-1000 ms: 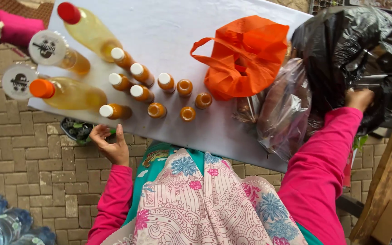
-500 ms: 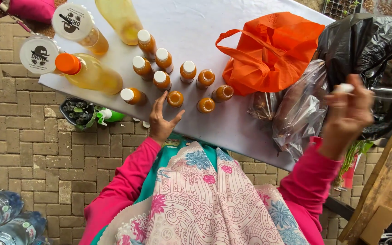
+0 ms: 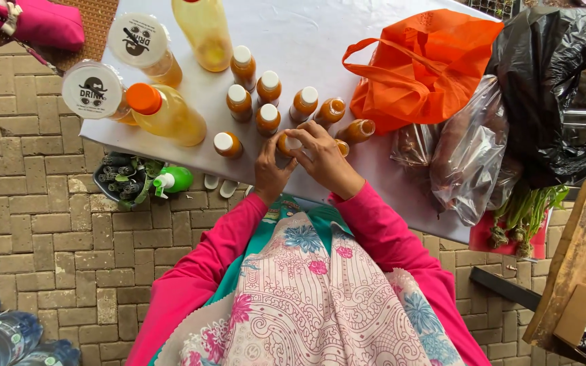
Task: Transferring liquid from a large bottle into smaller plastic bottles and securing the caps.
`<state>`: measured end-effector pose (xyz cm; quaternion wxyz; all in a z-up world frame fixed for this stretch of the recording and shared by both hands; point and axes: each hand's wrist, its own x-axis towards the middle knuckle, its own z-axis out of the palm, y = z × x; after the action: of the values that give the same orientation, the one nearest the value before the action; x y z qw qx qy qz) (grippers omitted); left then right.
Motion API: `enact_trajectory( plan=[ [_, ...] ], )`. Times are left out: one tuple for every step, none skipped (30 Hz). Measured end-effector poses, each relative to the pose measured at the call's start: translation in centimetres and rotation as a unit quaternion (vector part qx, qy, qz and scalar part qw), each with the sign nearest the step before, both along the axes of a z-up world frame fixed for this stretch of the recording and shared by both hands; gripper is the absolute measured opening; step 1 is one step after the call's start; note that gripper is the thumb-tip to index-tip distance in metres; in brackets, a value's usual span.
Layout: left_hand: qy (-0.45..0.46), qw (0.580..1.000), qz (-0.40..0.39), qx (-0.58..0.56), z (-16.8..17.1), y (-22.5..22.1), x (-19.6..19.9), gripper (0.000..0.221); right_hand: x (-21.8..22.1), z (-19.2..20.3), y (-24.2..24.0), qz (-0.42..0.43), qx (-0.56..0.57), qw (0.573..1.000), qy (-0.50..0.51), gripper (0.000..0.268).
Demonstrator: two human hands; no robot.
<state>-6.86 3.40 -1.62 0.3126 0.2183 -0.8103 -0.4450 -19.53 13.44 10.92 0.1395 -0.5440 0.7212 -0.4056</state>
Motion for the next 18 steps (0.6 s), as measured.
enact_trajectory(
  plan=[
    [0.004,1.0,-0.013,0.011,0.1,-0.2,0.0,0.066,0.0,-0.1,-0.3,0.011,0.009,1.0,0.021,0.042],
    [0.005,1.0,-0.015,0.011,0.2,-0.3,-0.1,0.066,0.0,-0.2,-0.4,0.01,0.009,1.0,0.022,0.042],
    [-0.001,1.0,-0.022,0.017,0.3,-0.5,-0.2,0.066,-0.1,-0.3,-0.5,0.021,0.018,0.999,0.039,0.042],
    [-0.008,0.999,-0.029,0.022,0.3,-0.7,-0.3,0.066,-0.2,-0.4,-0.6,0.032,0.027,0.998,0.055,0.042],
    [-0.007,0.999,-0.033,0.022,0.6,-0.9,-0.3,0.066,-0.3,-0.2,-0.7,0.028,0.028,0.998,0.056,0.042],
    [0.003,0.998,-0.051,0.031,0.9,-1.0,-0.4,0.066,-0.4,-0.1,-0.7,0.038,0.039,0.997,0.057,0.043],
    [0.012,0.997,-0.07,0.04,1.2,-1.0,-0.4,0.067,-0.6,0.0,-0.7,0.047,0.05,0.996,0.058,0.045],
    [0.013,0.996,-0.076,0.041,1.0,-1.2,-0.2,0.067,-0.3,0.4,-0.6,0.042,0.051,0.996,0.059,0.045],
    [0.03,0.995,-0.088,0.042,0.7,-1.3,-0.2,0.064,-0.1,0.8,-0.5,0.053,0.056,0.996,0.052,0.045],
    [0.048,0.993,-0.101,0.044,0.5,-1.4,-0.2,0.061,0.0,1.3,-0.3,0.064,0.061,0.995,0.046,0.046],
    [0.051,0.992,-0.107,0.044,1.2,-1.5,0.2,0.061,0.2,2.3,0.0,0.057,0.062,0.995,0.049,0.046],
    [0.062,0.99,-0.116,0.043,1.9,-1.5,0.6,0.06,0.4,3.3,0.3,0.069,0.057,0.996,0.029,0.046],
    [0.072,0.989,-0.126,0.043,2.6,-1.6,1.1,0.06,0.7,4.2,0.6,0.08,0.051,0.995,0.007,0.046],
    [0.074,0.988,-0.132,0.043,3.6,-1.7,1.2,0.06,0.5,5.4,0.9,0.073,0.051,0.996,0.009,0.046],
    [0.089,0.983,-0.151,0.06,4.6,-1.7,1.5,0.058,0.4,6.5,1.3,0.097,0.044,0.994,-0.01,0.046],
    [0.104,0.977,-0.169,0.078,5.6,-1.7,1.8,0.056,0.3,7.6,1.7,0.12,0.036,0.992,-0.03,0.045],
    [0.103,0.976,-0.175,0.079,6.6,-1.7,1.9,0.056,0.0,8.7,2.1,0.114,0.036,0.992,-0.031,0.045],
    [0.097,0.966,-0.214,0.103,7.6,-1.8,2.1,0.052,-0.2,9.7,2.4,0.148,0.03,0.988,-0.041,0.044]
  ],
)
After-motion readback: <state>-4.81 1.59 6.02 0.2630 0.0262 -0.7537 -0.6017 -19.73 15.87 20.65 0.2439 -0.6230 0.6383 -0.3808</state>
